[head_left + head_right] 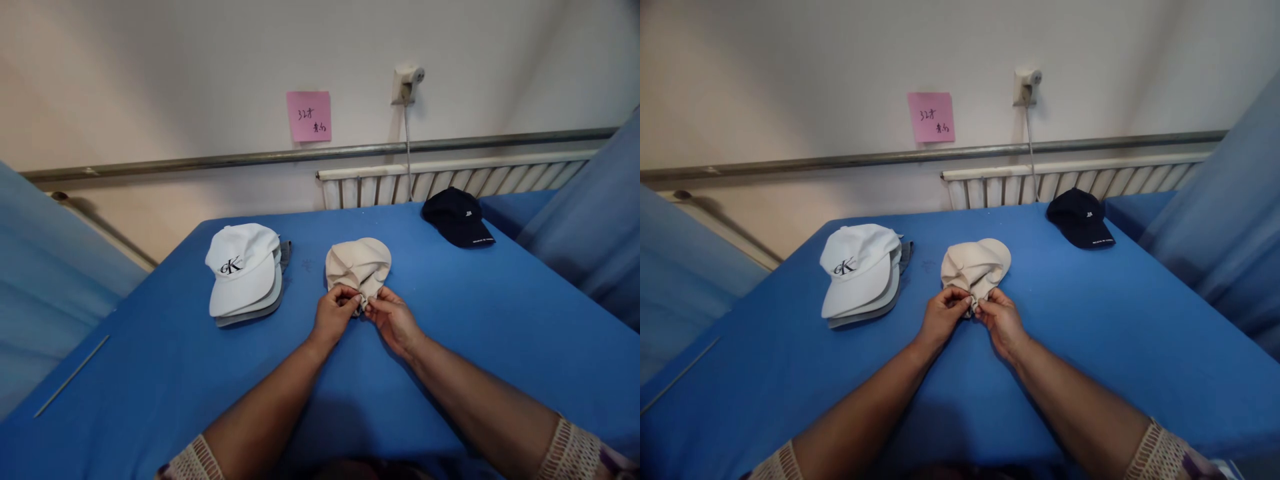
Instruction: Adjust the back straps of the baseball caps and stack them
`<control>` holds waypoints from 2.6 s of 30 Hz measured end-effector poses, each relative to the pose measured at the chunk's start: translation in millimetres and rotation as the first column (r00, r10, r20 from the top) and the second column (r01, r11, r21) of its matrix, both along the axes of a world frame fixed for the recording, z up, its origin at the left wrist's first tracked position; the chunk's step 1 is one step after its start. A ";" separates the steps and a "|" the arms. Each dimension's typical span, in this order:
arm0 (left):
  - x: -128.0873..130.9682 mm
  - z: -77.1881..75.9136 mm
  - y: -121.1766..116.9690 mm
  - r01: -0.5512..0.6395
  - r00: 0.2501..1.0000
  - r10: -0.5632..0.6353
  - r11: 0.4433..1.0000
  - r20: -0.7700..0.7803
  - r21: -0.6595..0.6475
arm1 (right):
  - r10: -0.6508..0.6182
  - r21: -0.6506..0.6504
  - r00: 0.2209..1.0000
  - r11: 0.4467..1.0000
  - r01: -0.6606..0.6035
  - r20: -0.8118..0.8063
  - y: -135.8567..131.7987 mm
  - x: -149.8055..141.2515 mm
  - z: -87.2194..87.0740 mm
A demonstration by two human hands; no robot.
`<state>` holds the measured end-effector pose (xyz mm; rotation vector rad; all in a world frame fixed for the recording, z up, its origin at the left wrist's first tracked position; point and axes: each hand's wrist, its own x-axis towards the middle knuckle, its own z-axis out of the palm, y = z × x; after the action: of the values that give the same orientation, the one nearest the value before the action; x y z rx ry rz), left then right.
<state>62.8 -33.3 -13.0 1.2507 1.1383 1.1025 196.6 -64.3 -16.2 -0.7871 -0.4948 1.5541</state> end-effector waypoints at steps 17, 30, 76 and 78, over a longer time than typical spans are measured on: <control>-1.5 9.6 -7.8 0.204 0.932 -0.069 0.911 -0.357 0.357 | -0.047 0.016 0.994 0.999 0.049 -0.095 2.3 3.2 1.1; -6.9 18.6 -10.6 0.299 0.845 0.014 0.816 -0.535 0.494 | -0.038 -0.049 0.991 0.998 0.032 -0.128 1.4 5.0 4.9; -10.0 17.6 -6.3 0.160 0.884 0.088 0.866 -0.460 0.474 | 0.064 -0.030 0.983 0.997 -0.070 -0.170 -1.4 4.6 3.3; -9.6 16.2 -5.5 0.123 0.913 0.055 0.907 -0.404 0.402 | 0.006 0.006 0.997 1.000 -0.005 -0.071 -2.4 2.5 4.8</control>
<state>53.3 -38.8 3.2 1.9047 1.2114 1.1259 199.2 -66.7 -11.4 -0.7236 -0.4495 1.5796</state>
